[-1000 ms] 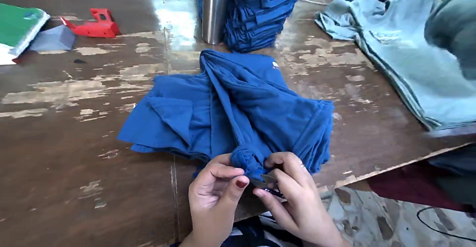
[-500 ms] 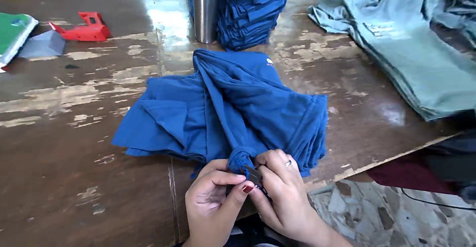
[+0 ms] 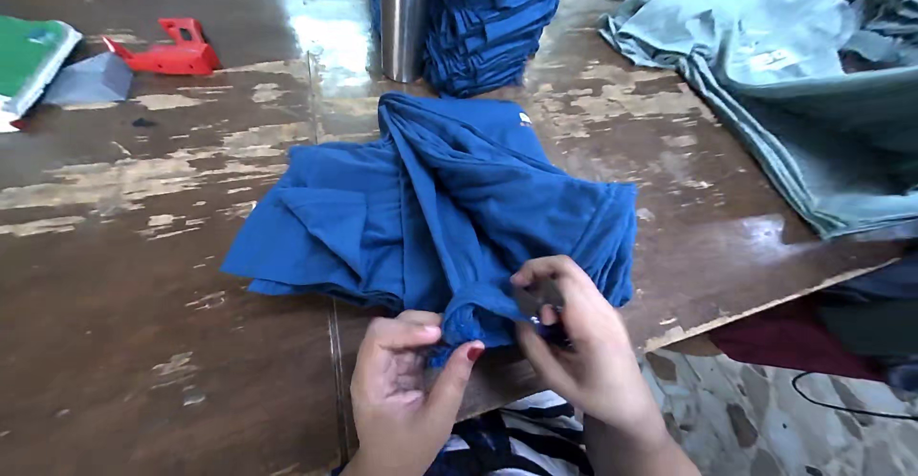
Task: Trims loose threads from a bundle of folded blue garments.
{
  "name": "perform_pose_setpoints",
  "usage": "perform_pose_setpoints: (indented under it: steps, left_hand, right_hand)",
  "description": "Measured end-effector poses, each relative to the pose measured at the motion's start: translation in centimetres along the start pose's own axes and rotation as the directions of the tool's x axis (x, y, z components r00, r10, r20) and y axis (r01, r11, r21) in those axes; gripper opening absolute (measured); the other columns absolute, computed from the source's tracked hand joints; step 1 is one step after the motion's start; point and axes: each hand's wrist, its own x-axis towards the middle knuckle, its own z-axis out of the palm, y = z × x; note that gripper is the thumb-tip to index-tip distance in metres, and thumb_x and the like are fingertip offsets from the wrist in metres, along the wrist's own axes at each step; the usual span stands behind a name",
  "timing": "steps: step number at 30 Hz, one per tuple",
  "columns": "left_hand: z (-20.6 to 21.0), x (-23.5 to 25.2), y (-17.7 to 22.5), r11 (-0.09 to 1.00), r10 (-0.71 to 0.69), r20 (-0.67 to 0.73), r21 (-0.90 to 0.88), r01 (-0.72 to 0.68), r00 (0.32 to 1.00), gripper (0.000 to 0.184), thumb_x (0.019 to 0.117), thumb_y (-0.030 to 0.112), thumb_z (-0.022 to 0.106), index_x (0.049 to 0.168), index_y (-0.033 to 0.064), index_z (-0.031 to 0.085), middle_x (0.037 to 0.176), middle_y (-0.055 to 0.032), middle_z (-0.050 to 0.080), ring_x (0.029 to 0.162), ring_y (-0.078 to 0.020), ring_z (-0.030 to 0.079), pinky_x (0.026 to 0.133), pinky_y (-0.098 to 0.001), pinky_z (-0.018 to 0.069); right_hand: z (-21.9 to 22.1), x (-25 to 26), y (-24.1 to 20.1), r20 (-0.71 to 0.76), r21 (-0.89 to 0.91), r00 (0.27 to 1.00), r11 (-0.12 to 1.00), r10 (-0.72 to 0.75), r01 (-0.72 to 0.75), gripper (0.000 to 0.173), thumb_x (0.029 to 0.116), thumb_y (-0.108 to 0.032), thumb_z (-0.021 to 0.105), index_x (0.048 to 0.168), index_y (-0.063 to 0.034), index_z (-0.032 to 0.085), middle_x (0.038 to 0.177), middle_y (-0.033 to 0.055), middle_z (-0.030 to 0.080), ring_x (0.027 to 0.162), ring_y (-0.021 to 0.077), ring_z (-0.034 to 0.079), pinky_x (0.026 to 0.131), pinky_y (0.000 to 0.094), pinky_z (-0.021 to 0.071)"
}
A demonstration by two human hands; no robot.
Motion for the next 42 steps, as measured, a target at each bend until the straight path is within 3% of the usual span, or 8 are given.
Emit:
perform_pose_setpoints:
  steps: [4,8,16,23,26,31,35,42]
  left_hand:
    - [-2.5,-0.1,-0.3,0.959,0.122,0.254,0.220,-0.180,0.959,0.015,0.0907,0.007,0.074,0.100,0.0121,0.063,0.098,0.0040,0.067,0.094,-0.0030,0.066,0.084,-0.0166,0.0560]
    - [-4.1,-0.2,0.5,0.947,-0.012,0.414,0.296,-0.122,0.910,0.005,0.0935,0.009,0.073,0.094,0.0098,0.067,0.095,0.0015,0.072,0.093,-0.0059,0.068,0.084,-0.0186,0.0559]
    - [-3.5,0.0,0.8,0.856,0.031,0.383,0.466,-0.222,0.923,0.013,0.0981,0.017,0.069,0.108,0.0076,0.067,0.108,-0.0034,0.072,0.104,-0.0071,0.068,0.092,-0.0183,0.0550]
    - [-0.7,0.0,-1.3,0.745,0.106,0.450,0.555,-0.370,0.887,0.022,0.1017,0.017,0.063,0.120,0.0086,0.072,0.127,-0.0053,0.070,0.109,-0.0153,0.061,0.097,-0.0236,0.0445]
    - [-1.1,0.1,-2.2,0.762,0.121,0.444,0.532,-0.370,0.888,0.017,0.0989,0.007,0.061,0.106,0.0095,0.076,0.110,-0.0039,0.075,0.095,-0.0134,0.062,0.087,-0.0208,0.0464]
    - [-4.8,0.3,0.0,0.863,0.048,0.482,0.421,-0.279,0.875,0.004,0.0953,0.012,0.071,0.093,0.0120,0.075,0.093,0.0016,0.073,0.088,-0.0060,0.063,0.079,-0.0170,0.0498]
    - [-5.7,-0.5,0.9,0.848,-0.022,0.430,0.486,-0.211,0.902,0.004,0.0977,0.013,0.067,0.095,0.0124,0.070,0.096,0.0021,0.073,0.092,-0.0049,0.065,0.082,-0.0153,0.0522]
    - [-4.6,-1.0,1.4,0.932,-0.067,0.396,0.353,-0.085,0.916,0.004,0.0976,0.014,0.068,0.096,0.0120,0.065,0.099,0.0030,0.072,0.091,-0.0032,0.065,0.080,-0.0146,0.0526]
  right_hand:
    - [-2.0,-0.3,1.5,-0.088,0.221,0.995,0.974,-0.040,0.059,0.008,0.0912,-0.008,0.059,0.095,-0.0099,0.053,0.093,0.0020,0.071,0.087,0.0056,0.062,0.079,0.0188,0.0481]
    - [-2.7,-1.4,2.2,0.094,0.073,0.995,0.997,-0.042,0.035,0.006,0.0938,-0.015,0.051,0.094,-0.0106,0.054,0.088,0.0034,0.065,0.085,0.0103,0.056,0.079,0.0239,0.0435]
    - [-2.7,-1.5,1.3,0.296,-0.188,0.950,0.969,-0.098,0.159,0.051,0.1048,-0.058,0.040,0.088,-0.0118,0.055,0.092,0.0088,0.058,0.091,0.0244,0.054,0.082,0.0376,0.0416]
    - [-2.7,-1.8,1.5,0.283,-0.160,0.953,0.975,-0.105,0.155,0.057,0.1057,-0.060,0.030,0.087,-0.0121,0.054,0.093,0.0090,0.058,0.091,0.0239,0.053,0.084,0.0370,0.0403]
    - [-2.5,-1.9,1.6,0.267,-0.168,0.958,0.974,-0.101,0.149,0.056,0.1058,-0.060,0.032,0.086,-0.0122,0.054,0.093,0.0087,0.058,0.091,0.0236,0.053,0.082,0.0364,0.0401]
    - [-2.5,-1.9,1.7,0.281,-0.146,0.953,0.977,-0.111,0.157,0.055,0.1059,-0.060,0.030,0.087,-0.0135,0.055,0.093,0.0074,0.058,0.092,0.0233,0.053,0.083,0.0370,0.0394]
    - [-2.5,-1.8,1.5,0.341,-0.210,0.929,0.952,-0.141,0.221,0.054,0.1053,-0.061,0.032,0.088,-0.0154,0.054,0.093,0.0066,0.057,0.091,0.0246,0.052,0.081,0.0385,0.0375]
    - [-1.9,-1.9,0.4,0.413,-0.419,0.898,0.844,-0.151,0.335,0.052,0.1053,-0.060,0.033,0.089,-0.0175,0.057,0.097,0.0064,0.057,0.092,0.0267,0.052,0.081,0.0418,0.0350]
